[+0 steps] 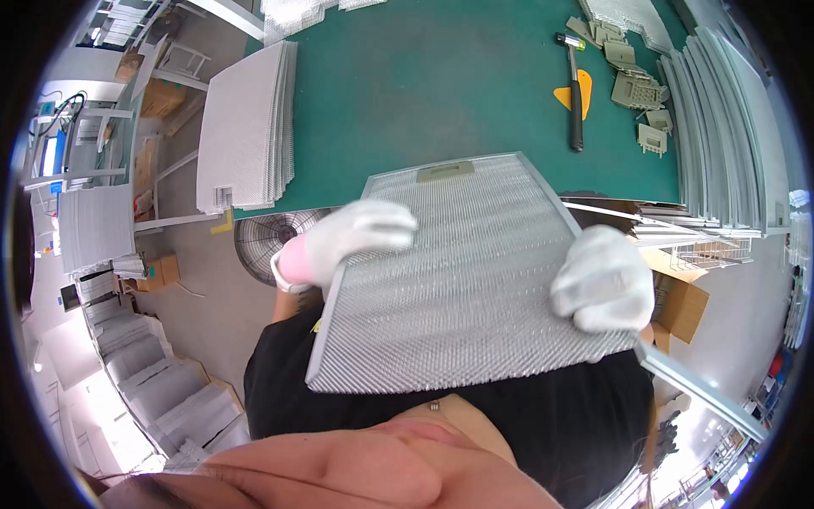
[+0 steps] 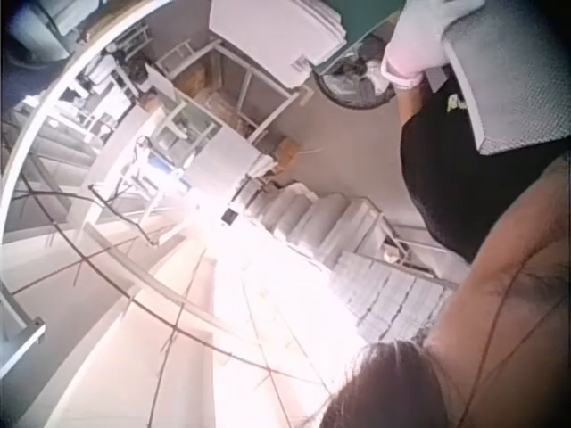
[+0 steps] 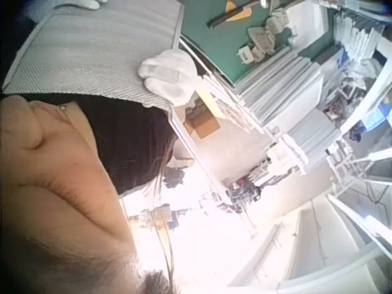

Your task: Assemble metal mesh filter panels by attaching plastic components and securing them with a drill.

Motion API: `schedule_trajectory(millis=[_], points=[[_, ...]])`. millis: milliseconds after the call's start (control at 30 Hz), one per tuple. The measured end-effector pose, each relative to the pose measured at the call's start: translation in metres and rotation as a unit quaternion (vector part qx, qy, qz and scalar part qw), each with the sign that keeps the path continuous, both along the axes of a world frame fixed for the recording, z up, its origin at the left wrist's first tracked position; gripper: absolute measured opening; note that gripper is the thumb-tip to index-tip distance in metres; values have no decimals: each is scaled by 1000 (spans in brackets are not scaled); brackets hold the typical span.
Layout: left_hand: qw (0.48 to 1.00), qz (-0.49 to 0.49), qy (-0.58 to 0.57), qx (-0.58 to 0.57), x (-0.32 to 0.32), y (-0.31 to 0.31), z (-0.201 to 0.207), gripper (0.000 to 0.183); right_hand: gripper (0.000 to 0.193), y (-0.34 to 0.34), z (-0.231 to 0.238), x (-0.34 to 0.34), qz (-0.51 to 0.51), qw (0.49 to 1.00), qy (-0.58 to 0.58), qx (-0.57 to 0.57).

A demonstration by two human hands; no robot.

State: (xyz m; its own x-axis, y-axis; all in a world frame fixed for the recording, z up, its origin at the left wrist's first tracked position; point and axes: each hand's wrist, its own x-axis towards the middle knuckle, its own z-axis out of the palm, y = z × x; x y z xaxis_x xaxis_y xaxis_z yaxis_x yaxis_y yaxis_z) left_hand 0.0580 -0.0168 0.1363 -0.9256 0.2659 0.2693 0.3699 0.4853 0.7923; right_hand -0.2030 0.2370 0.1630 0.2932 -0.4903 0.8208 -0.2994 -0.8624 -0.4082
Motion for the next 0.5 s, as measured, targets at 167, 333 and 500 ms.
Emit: schedule_trajectory(millis=[167, 333, 500], points=[[962, 214, -54, -159, 14, -31, -80, 44, 19, -27, 16, 1, 151, 986, 14, 71], [973, 119, -100, -173, 2, -71, -89, 33, 19, -9, 20, 1, 102, 993, 18, 52], [992, 53, -85, -71, -64, -52, -77, 43, 22, -16, 2, 5, 149, 986, 12, 71]])
